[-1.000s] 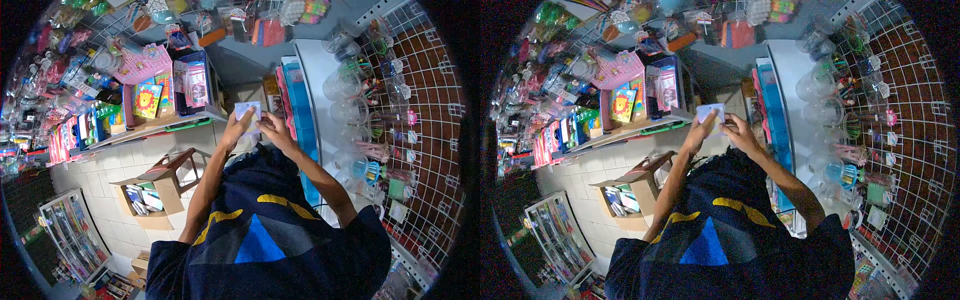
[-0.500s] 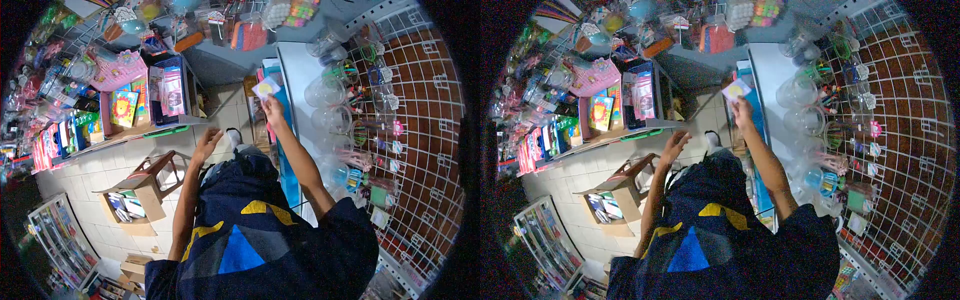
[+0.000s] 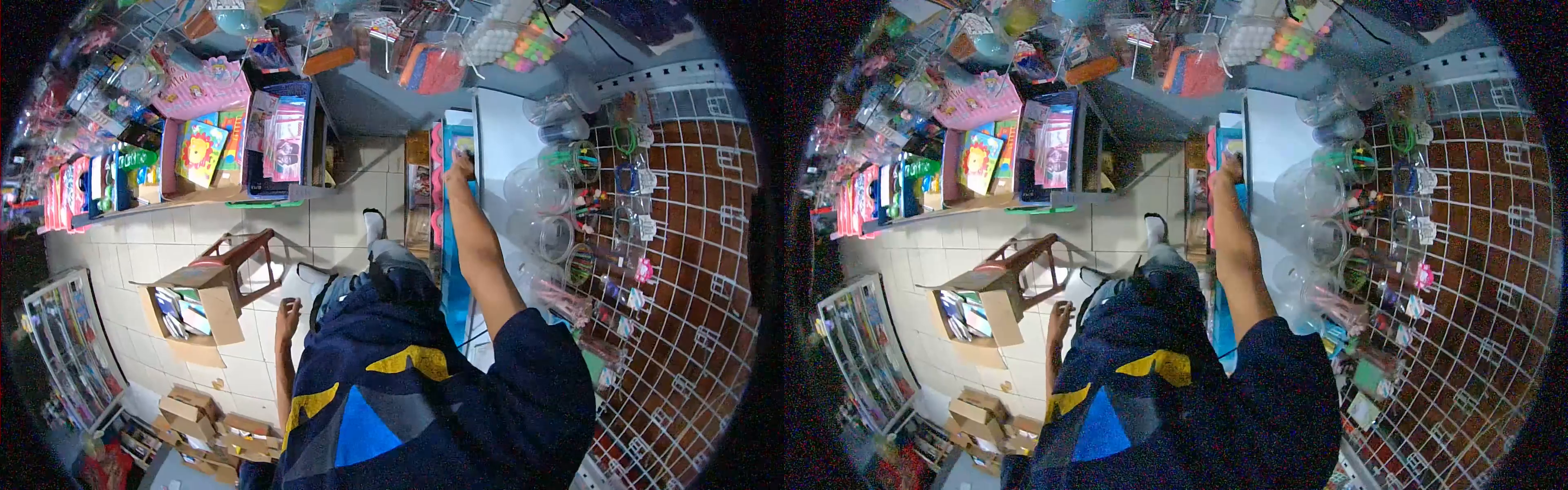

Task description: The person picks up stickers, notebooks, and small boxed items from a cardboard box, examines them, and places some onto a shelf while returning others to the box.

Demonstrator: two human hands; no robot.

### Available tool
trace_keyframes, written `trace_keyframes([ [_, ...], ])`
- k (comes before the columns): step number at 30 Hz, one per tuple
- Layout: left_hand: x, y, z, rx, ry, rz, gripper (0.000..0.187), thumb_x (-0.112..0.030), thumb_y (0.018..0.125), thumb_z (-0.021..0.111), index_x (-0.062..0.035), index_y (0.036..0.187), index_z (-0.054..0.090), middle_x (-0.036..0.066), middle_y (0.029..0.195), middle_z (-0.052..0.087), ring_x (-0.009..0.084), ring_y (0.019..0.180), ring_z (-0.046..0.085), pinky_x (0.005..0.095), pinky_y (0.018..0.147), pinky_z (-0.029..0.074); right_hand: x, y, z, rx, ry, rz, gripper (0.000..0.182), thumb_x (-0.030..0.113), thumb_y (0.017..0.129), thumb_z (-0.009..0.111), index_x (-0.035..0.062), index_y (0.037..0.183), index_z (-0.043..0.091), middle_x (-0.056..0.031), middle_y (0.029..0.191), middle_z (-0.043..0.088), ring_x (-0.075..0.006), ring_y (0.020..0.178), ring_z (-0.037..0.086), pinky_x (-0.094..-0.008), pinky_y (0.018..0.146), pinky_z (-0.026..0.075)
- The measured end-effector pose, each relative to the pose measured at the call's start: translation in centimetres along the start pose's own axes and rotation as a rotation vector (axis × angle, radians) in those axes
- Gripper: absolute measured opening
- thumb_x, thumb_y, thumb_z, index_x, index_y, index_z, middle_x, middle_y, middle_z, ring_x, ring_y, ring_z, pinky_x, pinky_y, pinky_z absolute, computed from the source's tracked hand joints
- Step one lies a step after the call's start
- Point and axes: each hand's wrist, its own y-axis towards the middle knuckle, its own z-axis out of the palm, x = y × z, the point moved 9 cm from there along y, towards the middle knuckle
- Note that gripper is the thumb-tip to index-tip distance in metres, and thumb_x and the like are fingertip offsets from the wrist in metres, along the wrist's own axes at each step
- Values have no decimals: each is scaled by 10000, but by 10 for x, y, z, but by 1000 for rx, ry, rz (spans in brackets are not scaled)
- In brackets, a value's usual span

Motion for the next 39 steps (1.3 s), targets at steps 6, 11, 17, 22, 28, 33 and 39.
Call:
trace_keyframes([
  [6,33,-34,29,75,-153,-97,386,-365,893,534,-36,1092,497,122,908,636,171,734,595,289,575,460,-37,91,78,135,-56,-75,904,240,618,712,153,1395,259,-142,1383,342,-262,1297,301,-348,1042,323],
  [11,85,-46,47,147,-266,-121,407,-366,883,547,-32,1110,496,121,933,629,179,741,591,298,624,463,-14,79,59,297,-438,-246,1063,226,536,758,244,1420,168,-154,1383,336,-277,1287,327,-358,1018,350],
  [17,127,-57,48,126,-302,-161,443,-365,878,547,-23,1151,473,151,941,622,211,777,596,319,637,471,-27,64,33,279,103,113,753,190,572,734,155,1233,375,-148,1216,476,-281,1113,473,-373,898,428],
  [22,138,-53,42,76,-315,-292,462,-380,879,536,-45,1183,441,136,953,626,214,801,592,331,634,480,-42,23,16,-180,1013,588,449,157,620,704,46,1043,599,-142,1050,614,-280,947,605,-387,787,494],
  [28,135,-44,28,61,-295,-269,409,-393,890,517,-70,1137,469,112,976,628,203,822,589,344,684,469,43,-70,-79,-671,967,-175,189,54,787,575,19,965,629,-82,875,655,-191,762,617,-308,686,481],
  [33,145,-43,14,2,-314,-309,367,-355,901,498,-83,1147,473,107,993,625,212,835,593,343,685,477,126,-159,-41,-196,879,-571,126,56,821,547,44,917,628,-66,779,637,-152,659,574,-269,609,456],
  [39,180,-55,-6,-51,-343,-288,411,-376,888,504,-61,1149,478,97,962,632,190,795,587,325,635,479,170,-267,33,250,700,-822,122,62,802,551,21,893,620,-114,759,629,-162,699,602,-285,638,467],
])
